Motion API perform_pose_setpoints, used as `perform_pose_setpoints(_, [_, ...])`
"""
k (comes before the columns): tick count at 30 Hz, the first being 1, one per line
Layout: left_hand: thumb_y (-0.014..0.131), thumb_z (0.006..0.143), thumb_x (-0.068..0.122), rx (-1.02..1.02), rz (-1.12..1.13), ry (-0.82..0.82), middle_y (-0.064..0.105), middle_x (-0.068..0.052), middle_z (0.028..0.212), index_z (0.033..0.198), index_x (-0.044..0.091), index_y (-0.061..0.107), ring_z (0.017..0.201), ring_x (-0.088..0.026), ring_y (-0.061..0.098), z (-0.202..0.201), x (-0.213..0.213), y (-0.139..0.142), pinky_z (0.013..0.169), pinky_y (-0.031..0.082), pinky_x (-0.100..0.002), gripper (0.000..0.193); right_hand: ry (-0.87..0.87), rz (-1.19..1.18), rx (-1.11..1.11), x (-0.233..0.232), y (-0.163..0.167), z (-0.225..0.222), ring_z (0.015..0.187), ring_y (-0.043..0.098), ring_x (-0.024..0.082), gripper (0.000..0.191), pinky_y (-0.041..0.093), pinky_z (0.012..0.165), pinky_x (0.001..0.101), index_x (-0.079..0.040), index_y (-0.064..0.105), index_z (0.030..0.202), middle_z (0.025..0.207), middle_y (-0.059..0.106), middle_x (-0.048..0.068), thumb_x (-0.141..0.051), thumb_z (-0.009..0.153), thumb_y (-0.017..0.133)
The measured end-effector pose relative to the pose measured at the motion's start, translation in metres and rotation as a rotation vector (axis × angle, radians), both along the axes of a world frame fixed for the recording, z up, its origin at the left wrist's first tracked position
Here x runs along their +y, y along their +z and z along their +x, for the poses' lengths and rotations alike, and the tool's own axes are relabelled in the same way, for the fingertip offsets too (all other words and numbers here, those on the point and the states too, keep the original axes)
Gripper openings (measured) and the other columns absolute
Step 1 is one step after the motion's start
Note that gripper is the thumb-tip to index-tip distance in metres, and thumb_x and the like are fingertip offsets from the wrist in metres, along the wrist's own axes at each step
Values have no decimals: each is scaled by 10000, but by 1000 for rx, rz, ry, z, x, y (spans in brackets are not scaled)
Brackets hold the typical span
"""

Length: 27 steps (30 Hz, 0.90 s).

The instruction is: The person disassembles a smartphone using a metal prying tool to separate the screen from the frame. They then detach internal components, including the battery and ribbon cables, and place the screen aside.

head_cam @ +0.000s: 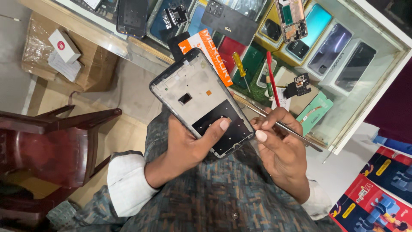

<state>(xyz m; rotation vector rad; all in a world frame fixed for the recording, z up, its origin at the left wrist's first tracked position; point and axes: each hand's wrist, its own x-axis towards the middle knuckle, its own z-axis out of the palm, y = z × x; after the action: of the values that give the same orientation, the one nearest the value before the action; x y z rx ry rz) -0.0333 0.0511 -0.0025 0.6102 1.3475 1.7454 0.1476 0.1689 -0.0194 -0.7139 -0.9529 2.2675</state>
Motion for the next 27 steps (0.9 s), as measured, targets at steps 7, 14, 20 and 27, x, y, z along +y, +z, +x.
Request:
perform_pose_setpoints(7, [734,957,26,208,-37,133,723,-77,1060,1177,-55,665,929,-116,678,6,2,-8,839,571,-273,245,-56,-94,-17,2,-5,-7,970,627,190,166,471,854,323,10,603,998,1034,636,125,93,903,710])
perform_pose_setpoints(14, [766,905,10,190,-105,185,741,-93,973,1098,-76,690,838,-135,697,4,11,-9,763,572,-281,224,-74,9,-62,8,-6,-18,1018,654,172,182,513,913,308,-9,619,981,1005,625,70,87,862,719])
perform_pose_setpoints(20, [729,870,-27,145,5,183,720,-107,1127,1204,-91,617,956,-142,685,7,22,-11,861,547,-270,358,-102,27,-79,13,-6,-19,967,657,157,170,513,893,289,-14,621,969,962,672,77,56,863,734])
perform_pose_setpoints(27, [775,826,-34,121,-43,186,726,-118,982,1103,-73,634,835,-159,704,10,32,-25,760,575,-285,313,-94,45,-50,23,-11,-19,902,652,154,170,514,864,293,-6,624,976,933,692,99,46,864,741])
